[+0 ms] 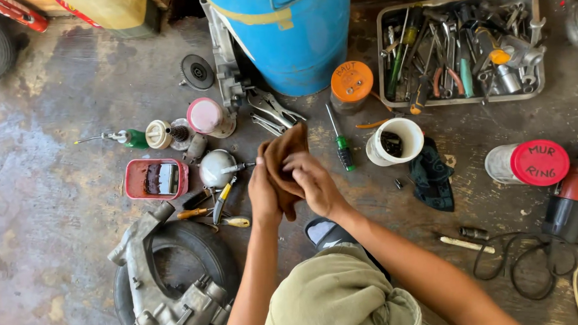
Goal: Repairing and assembling motorcycle engine components using various hand tools
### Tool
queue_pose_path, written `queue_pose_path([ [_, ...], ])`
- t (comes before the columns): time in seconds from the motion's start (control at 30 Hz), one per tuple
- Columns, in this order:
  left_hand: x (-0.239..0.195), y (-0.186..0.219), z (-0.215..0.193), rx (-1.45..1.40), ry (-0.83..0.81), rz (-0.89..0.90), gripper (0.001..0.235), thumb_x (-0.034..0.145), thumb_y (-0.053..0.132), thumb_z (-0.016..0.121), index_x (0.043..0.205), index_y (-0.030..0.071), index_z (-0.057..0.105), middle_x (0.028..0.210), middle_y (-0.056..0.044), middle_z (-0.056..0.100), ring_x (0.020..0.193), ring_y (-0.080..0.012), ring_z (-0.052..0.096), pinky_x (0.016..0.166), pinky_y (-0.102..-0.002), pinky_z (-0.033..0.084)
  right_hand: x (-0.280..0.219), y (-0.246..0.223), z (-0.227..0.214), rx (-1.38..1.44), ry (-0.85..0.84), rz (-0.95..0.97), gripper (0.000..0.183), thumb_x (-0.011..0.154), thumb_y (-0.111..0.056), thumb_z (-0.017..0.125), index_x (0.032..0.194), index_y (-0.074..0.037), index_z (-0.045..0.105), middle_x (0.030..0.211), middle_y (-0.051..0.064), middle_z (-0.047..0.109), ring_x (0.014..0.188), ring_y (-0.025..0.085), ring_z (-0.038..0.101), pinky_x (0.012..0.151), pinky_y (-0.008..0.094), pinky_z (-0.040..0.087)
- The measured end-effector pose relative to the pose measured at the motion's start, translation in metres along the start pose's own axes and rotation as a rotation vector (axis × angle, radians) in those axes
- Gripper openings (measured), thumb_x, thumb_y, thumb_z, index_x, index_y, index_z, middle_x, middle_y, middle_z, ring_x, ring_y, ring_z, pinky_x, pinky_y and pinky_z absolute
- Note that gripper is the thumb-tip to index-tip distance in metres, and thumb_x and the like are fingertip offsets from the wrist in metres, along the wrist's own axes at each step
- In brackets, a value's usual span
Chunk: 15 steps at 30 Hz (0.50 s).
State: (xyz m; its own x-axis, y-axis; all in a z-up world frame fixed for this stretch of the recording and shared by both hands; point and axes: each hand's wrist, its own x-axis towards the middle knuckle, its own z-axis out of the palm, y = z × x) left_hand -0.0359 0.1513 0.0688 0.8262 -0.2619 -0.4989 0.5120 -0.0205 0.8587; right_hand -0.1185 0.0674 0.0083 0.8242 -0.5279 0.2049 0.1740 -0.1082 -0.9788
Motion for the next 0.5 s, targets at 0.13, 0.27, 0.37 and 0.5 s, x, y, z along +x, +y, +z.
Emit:
queue_pose_path([
  [0.13, -0.007, -0.001, -0.002, -0.337, -0.121, -0.098, 0.057, 0.103, 0.047, 0.047, 0.138, 0.004, 0.062, 0.134, -0.022, 0.065, 0.123, -0.0328, 0.061, 0.110, -0.045, 0.047, 0.018, -0.024, -0.001, -0.060, 0.012, -0.040, 0.054, 0.109, -0.035, 0.034, 0.144, 0.004, 0.050, 0.149, 0.029, 0.044, 0.143, 0.044, 0.038, 0.121, 0.053, 0.027],
  [0.27, -0.007, -0.027, -0.005, 0.063, -0.285, 0.322, 0.054, 0.110, 0.029, 0.044, 0.151, -0.006, 0.042, 0.155, -0.031, 0.039, 0.147, -0.0362, 0.035, 0.122, -0.051, 0.028, 0.017, -0.039, 0.011, 0.097, -0.147, 0.160, 0.065, 0.106, -0.045, 0.030, 0.153, -0.001, 0.037, 0.127, 0.021, 0.054, 0.106, 0.029, 0.041, 0.092, 0.040, 0.032],
  [0.37, 0.012, -0.032, -0.003, 0.345, -0.013, 0.254, 0.055, 0.104, 0.040, 0.051, 0.136, -0.004, 0.056, 0.134, -0.033, 0.057, 0.131, -0.0406, 0.052, 0.110, -0.053, 0.040, 0.008, -0.046, 0.017, 0.221, -0.274, 0.338, 0.076, 0.103, -0.053, 0.027, 0.161, -0.005, 0.026, 0.107, 0.013, 0.063, 0.074, 0.015, 0.043, 0.067, 0.029, 0.035],
  [0.5, 0.022, -0.036, 0.010, 0.384, 0.349, -0.069, 0.073, 0.096, 0.063, 0.049, 0.113, -0.003, 0.076, 0.107, -0.025, 0.075, 0.108, -0.0359, 0.072, 0.093, -0.043, 0.056, -0.017, -0.014, 0.018, 0.356, -0.367, 0.249, 0.067, 0.112, -0.041, 0.027, 0.165, -0.003, 0.010, 0.170, 0.023, 0.006, 0.154, 0.039, 0.010, 0.125, 0.053, 0.008],
])
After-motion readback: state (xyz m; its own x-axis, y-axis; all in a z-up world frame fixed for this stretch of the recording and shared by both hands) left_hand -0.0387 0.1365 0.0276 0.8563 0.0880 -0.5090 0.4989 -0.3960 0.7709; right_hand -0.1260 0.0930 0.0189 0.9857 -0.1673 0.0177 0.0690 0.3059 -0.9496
